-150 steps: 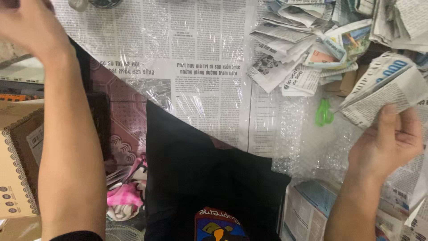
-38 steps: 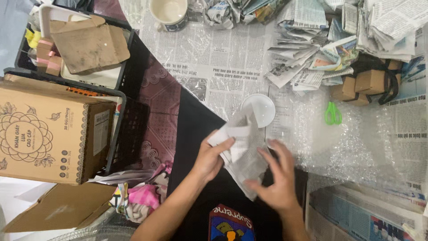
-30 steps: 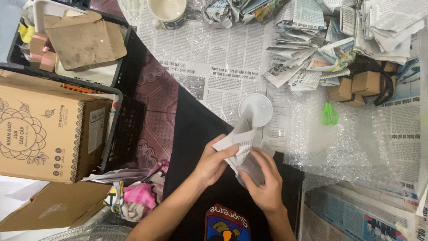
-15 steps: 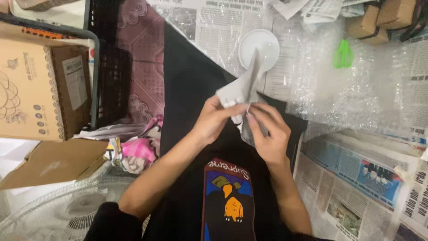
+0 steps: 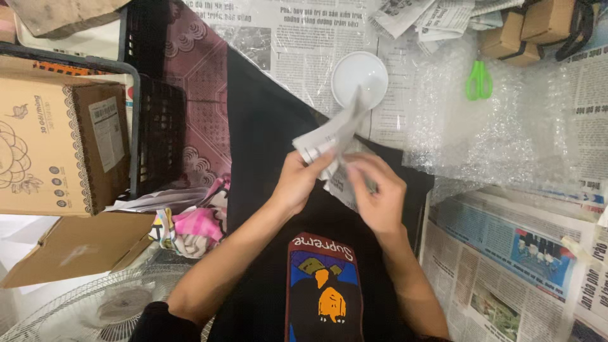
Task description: The person wraps several small household items, including a mug, a glass, and a saucer, using pieces of newspaper. They fold the paper around each object to create a protective bundle and place the finished items on the table.
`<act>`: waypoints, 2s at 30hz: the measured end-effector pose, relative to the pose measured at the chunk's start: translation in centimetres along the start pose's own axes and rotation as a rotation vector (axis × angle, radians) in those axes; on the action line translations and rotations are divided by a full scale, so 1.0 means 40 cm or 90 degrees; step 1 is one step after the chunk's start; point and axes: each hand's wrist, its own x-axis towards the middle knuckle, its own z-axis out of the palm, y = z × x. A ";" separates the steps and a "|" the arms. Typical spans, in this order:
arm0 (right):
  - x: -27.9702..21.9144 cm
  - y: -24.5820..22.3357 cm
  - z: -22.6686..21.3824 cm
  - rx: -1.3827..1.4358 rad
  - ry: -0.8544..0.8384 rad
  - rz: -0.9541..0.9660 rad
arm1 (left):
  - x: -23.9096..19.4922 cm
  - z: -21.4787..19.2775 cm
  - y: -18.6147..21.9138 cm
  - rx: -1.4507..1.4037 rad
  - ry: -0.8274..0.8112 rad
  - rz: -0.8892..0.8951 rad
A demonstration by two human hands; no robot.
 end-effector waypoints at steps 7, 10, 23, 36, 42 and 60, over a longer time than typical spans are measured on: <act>0.084 0.151 -0.077 0.178 0.215 0.094 | 0.062 -0.042 0.170 0.295 0.183 0.176; 0.129 0.171 -0.090 0.239 0.185 0.171 | 0.099 -0.063 0.251 0.416 0.163 0.242; 0.260 0.108 -0.008 -0.137 0.053 0.147 | 0.059 -0.111 0.332 0.533 0.030 0.125; 0.304 0.197 -0.030 0.021 0.254 0.072 | 0.069 -0.163 0.233 0.387 0.083 0.054; 0.232 0.077 -0.112 0.277 0.333 0.101 | 0.075 -0.148 0.197 0.147 0.076 0.052; 0.257 0.131 0.040 0.299 0.107 0.249 | 0.193 -0.055 0.183 0.108 0.141 0.125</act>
